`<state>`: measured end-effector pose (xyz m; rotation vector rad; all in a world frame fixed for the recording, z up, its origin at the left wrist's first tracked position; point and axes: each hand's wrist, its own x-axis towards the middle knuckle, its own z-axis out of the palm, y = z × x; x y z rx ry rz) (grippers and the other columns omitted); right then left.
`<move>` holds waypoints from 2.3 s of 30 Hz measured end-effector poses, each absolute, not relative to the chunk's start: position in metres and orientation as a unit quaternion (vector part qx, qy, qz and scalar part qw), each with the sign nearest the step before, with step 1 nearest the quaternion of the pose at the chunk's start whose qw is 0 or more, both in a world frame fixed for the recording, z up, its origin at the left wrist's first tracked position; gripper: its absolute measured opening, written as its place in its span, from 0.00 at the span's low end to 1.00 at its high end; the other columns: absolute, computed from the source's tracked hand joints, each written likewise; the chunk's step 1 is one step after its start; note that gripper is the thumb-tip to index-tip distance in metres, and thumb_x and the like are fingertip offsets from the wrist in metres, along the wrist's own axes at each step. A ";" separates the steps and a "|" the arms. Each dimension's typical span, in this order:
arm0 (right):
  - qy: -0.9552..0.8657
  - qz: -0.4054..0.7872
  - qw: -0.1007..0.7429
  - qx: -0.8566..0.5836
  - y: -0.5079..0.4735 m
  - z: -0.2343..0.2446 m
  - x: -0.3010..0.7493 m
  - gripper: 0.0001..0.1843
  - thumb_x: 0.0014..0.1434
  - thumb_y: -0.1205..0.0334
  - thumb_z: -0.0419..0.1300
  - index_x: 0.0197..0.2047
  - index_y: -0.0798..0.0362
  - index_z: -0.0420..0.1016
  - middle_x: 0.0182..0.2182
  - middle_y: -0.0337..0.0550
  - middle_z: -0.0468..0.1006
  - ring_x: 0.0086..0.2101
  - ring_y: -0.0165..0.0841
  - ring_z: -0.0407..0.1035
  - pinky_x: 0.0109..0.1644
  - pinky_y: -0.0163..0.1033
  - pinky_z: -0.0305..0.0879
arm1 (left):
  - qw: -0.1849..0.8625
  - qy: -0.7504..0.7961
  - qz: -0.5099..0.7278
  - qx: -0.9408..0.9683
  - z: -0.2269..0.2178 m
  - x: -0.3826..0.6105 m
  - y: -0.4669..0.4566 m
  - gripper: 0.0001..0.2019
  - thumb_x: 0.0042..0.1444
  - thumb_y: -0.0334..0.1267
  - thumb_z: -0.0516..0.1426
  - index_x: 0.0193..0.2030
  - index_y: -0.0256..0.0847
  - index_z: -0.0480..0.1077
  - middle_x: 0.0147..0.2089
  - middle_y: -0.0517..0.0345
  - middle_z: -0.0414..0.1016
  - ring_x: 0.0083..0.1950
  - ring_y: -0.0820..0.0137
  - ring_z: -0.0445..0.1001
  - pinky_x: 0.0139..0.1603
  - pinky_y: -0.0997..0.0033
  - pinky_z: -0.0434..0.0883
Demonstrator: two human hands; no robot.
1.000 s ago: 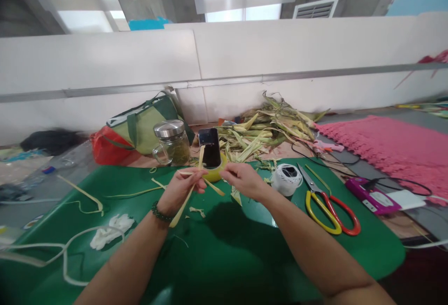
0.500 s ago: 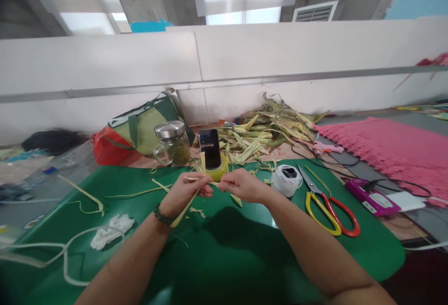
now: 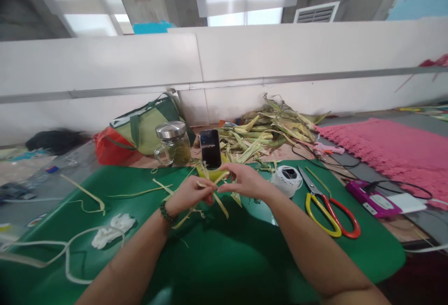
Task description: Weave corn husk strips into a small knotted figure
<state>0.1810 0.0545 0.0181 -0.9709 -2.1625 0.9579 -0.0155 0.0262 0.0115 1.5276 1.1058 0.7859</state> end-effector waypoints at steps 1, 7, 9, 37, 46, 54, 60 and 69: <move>-0.791 0.392 0.316 -0.347 0.053 0.016 0.176 0.19 0.44 0.51 0.67 0.36 0.54 0.72 0.26 0.38 0.72 0.27 0.29 0.65 0.28 0.32 0.60 | 0.533 0.444 0.308 0.651 0.012 -0.014 0.025 0.18 0.44 0.50 0.63 0.23 0.34 0.73 0.18 0.56 0.74 0.20 0.71 0.73 0.24 0.75 0.70; -0.662 0.489 0.441 -0.358 0.043 0.013 0.159 0.15 0.46 0.52 0.65 0.24 0.54 0.67 0.16 0.34 0.69 0.17 0.26 0.63 0.22 0.32 0.60 | 0.632 0.370 0.367 0.573 0.018 -0.018 0.022 0.30 0.52 0.54 0.57 0.56 0.35 0.65 0.26 0.53 0.78 0.28 0.66 0.77 0.30 0.72 0.71; -0.624 0.493 0.486 -0.362 0.043 0.015 0.159 0.16 0.46 0.52 0.66 0.23 0.54 0.67 0.17 0.35 0.72 0.18 0.27 0.66 0.23 0.33 0.64 | 0.639 0.354 0.452 0.512 0.017 -0.023 0.025 0.32 0.54 0.55 0.52 0.60 0.35 0.61 0.27 0.52 0.78 0.30 0.65 0.77 0.32 0.70 0.71; -0.524 0.654 0.472 -0.274 0.040 0.005 0.152 0.13 0.41 0.56 0.71 0.27 0.55 0.77 0.22 0.38 0.76 0.24 0.27 0.69 0.30 0.33 0.67 | 0.173 0.436 0.528 0.708 0.010 -0.017 0.005 0.22 0.52 0.38 0.59 0.55 0.45 0.69 0.34 0.56 0.80 0.37 0.67 0.77 0.42 0.71 0.71; -0.460 0.723 0.427 -0.289 0.054 0.002 0.158 0.15 0.38 0.60 0.71 0.31 0.54 0.77 0.27 0.38 0.78 0.26 0.25 0.71 0.32 0.30 0.66 | 0.280 0.402 0.514 0.705 0.020 -0.015 0.006 0.09 0.52 0.38 0.59 0.39 0.45 0.78 0.39 0.51 0.80 0.39 0.62 0.77 0.45 0.65 0.70; -0.532 0.685 0.395 -0.303 0.064 0.012 0.178 0.17 0.46 0.53 0.66 0.37 0.55 0.74 0.23 0.36 0.75 0.21 0.24 0.65 0.28 0.30 0.62 | 0.446 0.384 0.476 0.653 0.026 -0.011 0.004 0.12 0.51 0.46 0.60 0.31 0.38 0.77 0.23 0.54 0.76 0.27 0.67 0.74 0.32 0.68 0.70; -0.550 0.703 0.377 -0.247 0.043 0.011 0.159 0.20 0.36 0.56 0.73 0.33 0.56 0.76 0.24 0.37 0.75 0.25 0.27 0.68 0.31 0.33 0.63 | 0.637 0.314 0.458 0.534 0.018 -0.013 0.010 0.17 0.45 0.50 0.64 0.31 0.35 0.75 0.18 0.59 0.72 0.21 0.73 0.70 0.26 0.74 0.68; -0.501 0.734 0.402 -0.220 0.038 0.007 0.152 0.15 0.39 0.56 0.72 0.26 0.55 0.74 0.19 0.35 0.73 0.21 0.27 0.65 0.28 0.34 0.63 | 0.651 0.308 0.483 0.498 0.014 -0.007 0.008 0.17 0.39 0.49 0.67 0.29 0.35 0.76 0.18 0.58 0.74 0.21 0.71 0.72 0.27 0.70 0.70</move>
